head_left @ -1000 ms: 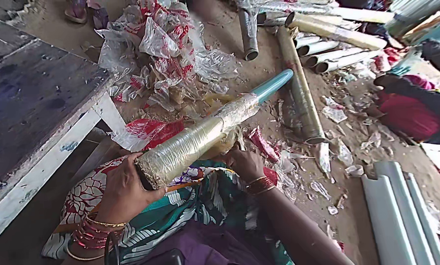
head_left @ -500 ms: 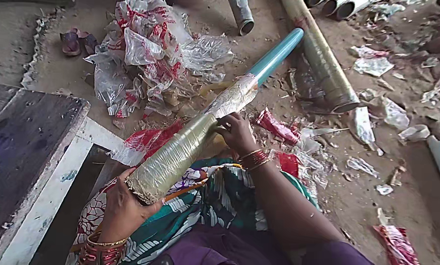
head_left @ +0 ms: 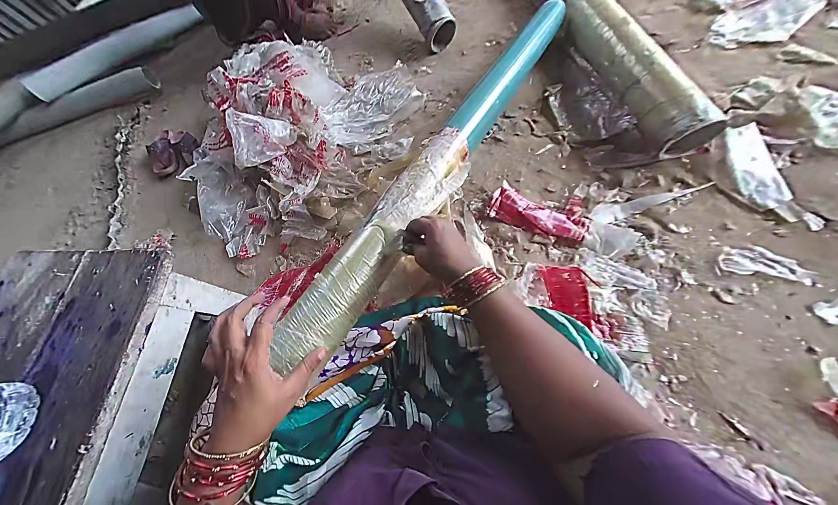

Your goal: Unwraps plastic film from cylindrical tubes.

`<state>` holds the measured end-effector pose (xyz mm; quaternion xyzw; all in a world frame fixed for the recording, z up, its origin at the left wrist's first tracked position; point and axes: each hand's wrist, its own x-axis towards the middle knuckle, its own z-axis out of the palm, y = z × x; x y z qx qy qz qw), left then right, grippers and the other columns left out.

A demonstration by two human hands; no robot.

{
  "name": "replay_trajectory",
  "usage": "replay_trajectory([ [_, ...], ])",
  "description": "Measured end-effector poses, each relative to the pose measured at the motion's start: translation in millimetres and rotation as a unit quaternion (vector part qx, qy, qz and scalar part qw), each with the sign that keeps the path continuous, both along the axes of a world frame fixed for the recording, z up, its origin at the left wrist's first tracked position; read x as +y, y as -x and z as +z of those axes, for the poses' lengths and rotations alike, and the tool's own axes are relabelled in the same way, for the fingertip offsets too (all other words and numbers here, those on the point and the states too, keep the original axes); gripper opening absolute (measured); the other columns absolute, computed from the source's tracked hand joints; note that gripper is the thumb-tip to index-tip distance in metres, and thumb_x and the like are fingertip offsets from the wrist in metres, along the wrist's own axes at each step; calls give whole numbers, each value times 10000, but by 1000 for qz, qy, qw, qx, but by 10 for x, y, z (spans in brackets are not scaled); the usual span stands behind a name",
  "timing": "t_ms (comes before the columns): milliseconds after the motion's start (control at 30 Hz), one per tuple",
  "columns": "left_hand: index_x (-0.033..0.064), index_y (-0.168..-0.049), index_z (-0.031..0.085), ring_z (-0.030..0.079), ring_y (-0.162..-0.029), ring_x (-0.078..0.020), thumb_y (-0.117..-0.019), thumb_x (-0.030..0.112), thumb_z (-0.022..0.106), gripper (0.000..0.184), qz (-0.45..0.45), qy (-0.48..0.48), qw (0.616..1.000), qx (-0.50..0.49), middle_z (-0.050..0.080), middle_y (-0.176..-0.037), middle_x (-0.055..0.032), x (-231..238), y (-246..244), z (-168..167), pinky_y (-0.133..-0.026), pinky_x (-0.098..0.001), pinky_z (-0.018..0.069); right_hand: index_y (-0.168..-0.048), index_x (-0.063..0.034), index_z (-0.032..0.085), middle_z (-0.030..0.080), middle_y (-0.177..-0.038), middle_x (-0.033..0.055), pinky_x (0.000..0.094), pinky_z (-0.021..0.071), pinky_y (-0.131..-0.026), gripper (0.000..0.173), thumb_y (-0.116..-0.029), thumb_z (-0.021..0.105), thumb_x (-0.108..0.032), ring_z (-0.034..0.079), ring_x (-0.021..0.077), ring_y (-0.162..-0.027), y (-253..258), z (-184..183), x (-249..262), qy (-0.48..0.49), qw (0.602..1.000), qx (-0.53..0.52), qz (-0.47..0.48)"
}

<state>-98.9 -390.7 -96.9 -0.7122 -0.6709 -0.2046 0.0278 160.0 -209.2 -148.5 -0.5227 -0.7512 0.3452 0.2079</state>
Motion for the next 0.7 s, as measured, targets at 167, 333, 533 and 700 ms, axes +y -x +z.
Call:
replay_trajectory([
  [167, 58, -1540, 452, 470, -1356, -524, -758, 692, 730, 1043, -9, 151, 988, 20, 509, -1482, -266, 283, -149, -34, -990, -721, 425, -991, 16, 671, 682, -985, 222, 606, 505, -779, 139, -971, 606, -106, 669, 406, -998, 20, 368, -170, 111, 986, -121, -6],
  [333, 84, -1603, 358, 540, -1346, -432, -839, 525, 805, 989, 55, 278, 959, 4, 532, -1486, -241, 378, -270, -37, -1088, -613, 434, -1041, 9, 656, 683, -1026, 221, 592, 521, -789, 153, -985, 572, -106, 677, 396, -1023, 33, 512, -327, 145, 978, -148, -8],
  [533, 151, -1635, 301, 556, -1324, -430, -855, 565, 783, 1006, 86, 327, 941, -1, 507, -1524, -208, 419, -323, 42, -1064, -628, 439, -916, 32, 666, 681, -928, 233, 598, 512, -744, 199, -983, 581, -134, 684, 407, -945, 104, 567, -625, 155, 977, -141, -31],
  [700, 130, -1629, 308, 515, -1371, -423, -856, 541, 797, 1003, 82, 352, 932, -42, 467, -1559, -201, 488, -256, 116, -1093, -639, 410, -950, 26, 672, 687, -916, 223, 581, 523, -764, 197, -1005, 569, -133, 688, 401, -940, 136, 525, -946, 123, 979, -151, -57],
])
